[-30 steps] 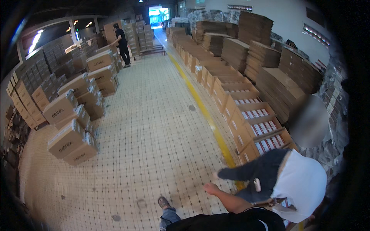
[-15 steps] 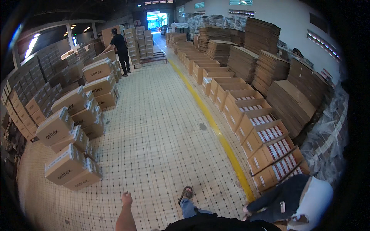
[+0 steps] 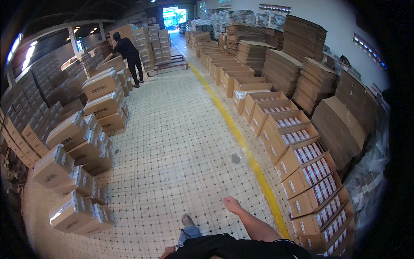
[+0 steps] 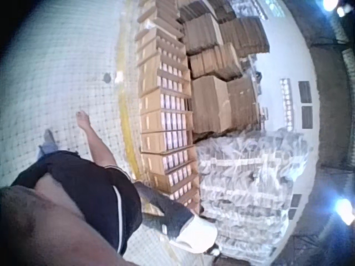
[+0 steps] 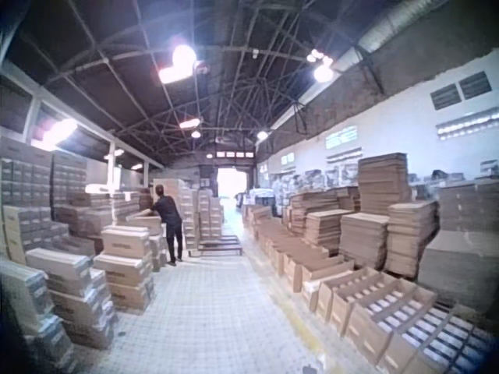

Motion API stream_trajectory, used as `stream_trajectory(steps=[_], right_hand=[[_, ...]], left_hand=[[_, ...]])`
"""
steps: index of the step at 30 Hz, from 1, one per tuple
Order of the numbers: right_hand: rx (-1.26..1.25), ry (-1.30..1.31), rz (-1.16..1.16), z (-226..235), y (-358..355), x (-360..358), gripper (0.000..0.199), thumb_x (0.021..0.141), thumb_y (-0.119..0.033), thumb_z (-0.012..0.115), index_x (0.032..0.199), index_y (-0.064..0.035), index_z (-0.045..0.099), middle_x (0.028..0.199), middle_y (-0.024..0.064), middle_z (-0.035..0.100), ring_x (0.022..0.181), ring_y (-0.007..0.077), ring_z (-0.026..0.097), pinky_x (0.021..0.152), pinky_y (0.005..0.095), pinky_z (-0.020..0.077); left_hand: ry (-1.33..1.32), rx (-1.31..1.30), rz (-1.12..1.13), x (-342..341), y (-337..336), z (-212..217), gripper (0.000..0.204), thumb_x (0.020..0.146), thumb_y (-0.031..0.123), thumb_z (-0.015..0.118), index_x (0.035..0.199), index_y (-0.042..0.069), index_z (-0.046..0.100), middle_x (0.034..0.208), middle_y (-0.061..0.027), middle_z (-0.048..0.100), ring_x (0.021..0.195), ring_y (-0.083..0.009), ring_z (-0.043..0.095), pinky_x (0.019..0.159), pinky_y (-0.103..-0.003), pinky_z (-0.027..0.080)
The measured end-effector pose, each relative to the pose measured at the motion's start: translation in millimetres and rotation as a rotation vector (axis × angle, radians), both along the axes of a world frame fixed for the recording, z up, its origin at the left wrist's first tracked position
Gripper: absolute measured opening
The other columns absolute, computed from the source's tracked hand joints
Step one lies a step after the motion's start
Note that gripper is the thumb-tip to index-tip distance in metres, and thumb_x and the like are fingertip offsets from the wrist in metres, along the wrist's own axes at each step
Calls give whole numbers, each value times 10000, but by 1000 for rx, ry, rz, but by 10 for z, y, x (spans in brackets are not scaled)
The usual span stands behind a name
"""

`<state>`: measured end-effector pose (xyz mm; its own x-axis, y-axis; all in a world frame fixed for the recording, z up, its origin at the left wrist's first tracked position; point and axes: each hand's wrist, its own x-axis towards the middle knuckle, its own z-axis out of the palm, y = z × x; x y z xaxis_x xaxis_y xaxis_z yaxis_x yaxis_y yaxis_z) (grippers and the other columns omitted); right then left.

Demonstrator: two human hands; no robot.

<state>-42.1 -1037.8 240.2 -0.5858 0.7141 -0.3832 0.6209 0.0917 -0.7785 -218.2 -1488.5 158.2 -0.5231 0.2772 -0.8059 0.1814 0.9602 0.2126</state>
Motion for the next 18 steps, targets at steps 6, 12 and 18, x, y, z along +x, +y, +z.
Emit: stream_trajectory(steps=[6,12,18], right_hand=[[284,-353,386,-637,717,-536,382,893,-350,548,1078,-39,669,1046,181,693,989,317,661,841,410,516],[-187,-715,208,-1531,744,114,503,867,-446,554,938,35,683,1048,231,682,1013,392,639,889,457,512],[-115,-726,126,-1911,1003,-451,347,868,-343,514,952,-74,717,1020,201,688,958,388,657,841,481,524]], left_hand=[[30,-35,29,-1411,696,-150,458,887,416,513,1140,74,682,1087,-195,683,1069,-344,637,920,-458,499],[215,11,-835,-3520,2547,-161,399,926,334,467,1131,69,685,1148,-182,662,1107,-341,613,963,-464,477],[23,630,237,-5107,4993,234,351,935,267,594,1190,25,579,918,-70,644,705,-167,617,592,-302,500]])
